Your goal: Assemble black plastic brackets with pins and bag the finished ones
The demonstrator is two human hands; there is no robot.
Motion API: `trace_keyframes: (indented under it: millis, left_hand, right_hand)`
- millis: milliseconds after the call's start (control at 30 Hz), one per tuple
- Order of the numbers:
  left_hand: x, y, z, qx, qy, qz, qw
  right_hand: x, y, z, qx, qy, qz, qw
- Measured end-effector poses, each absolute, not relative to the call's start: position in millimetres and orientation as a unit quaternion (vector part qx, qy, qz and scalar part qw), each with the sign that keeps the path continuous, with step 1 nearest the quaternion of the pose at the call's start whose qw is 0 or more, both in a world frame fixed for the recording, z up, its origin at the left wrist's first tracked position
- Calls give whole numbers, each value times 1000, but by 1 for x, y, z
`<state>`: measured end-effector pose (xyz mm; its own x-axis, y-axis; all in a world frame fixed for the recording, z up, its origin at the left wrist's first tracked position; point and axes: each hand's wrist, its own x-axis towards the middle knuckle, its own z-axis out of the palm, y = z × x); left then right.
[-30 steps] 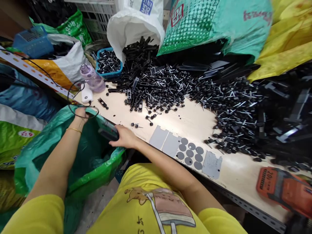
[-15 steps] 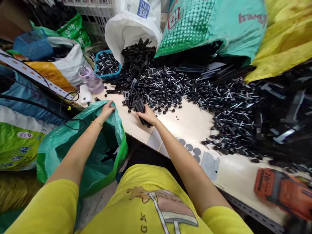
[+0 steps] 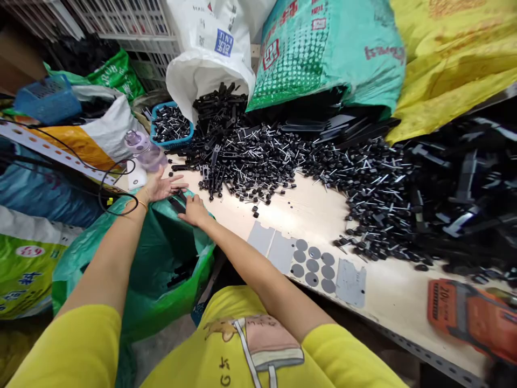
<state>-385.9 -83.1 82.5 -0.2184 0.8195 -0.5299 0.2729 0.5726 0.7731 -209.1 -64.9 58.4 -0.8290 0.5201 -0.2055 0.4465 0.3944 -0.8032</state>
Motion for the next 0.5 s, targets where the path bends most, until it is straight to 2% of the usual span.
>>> trace_keyframes:
  millis: [67,100,233,367,500]
  left_hand:
    - [-388,-77,88,332,727,276,535]
    - [-388,-73,91,324,748,263,516]
    - [-375,-62,109,351,874,172,287]
    - [-315,-86,125,453,887,-14,90]
    - [-228,-157,139,542,812,-108,191]
  right_hand:
    - [-209,-66,44,-304,-862,405,27]
    - [-208,-68,40,-299,-872,386,27]
    - [-208,-73,42,-272,-912,306,31]
    - [-198,-55,51,-255,-923,284,45]
    - [-141,-42,71,-190,-932,296,93]
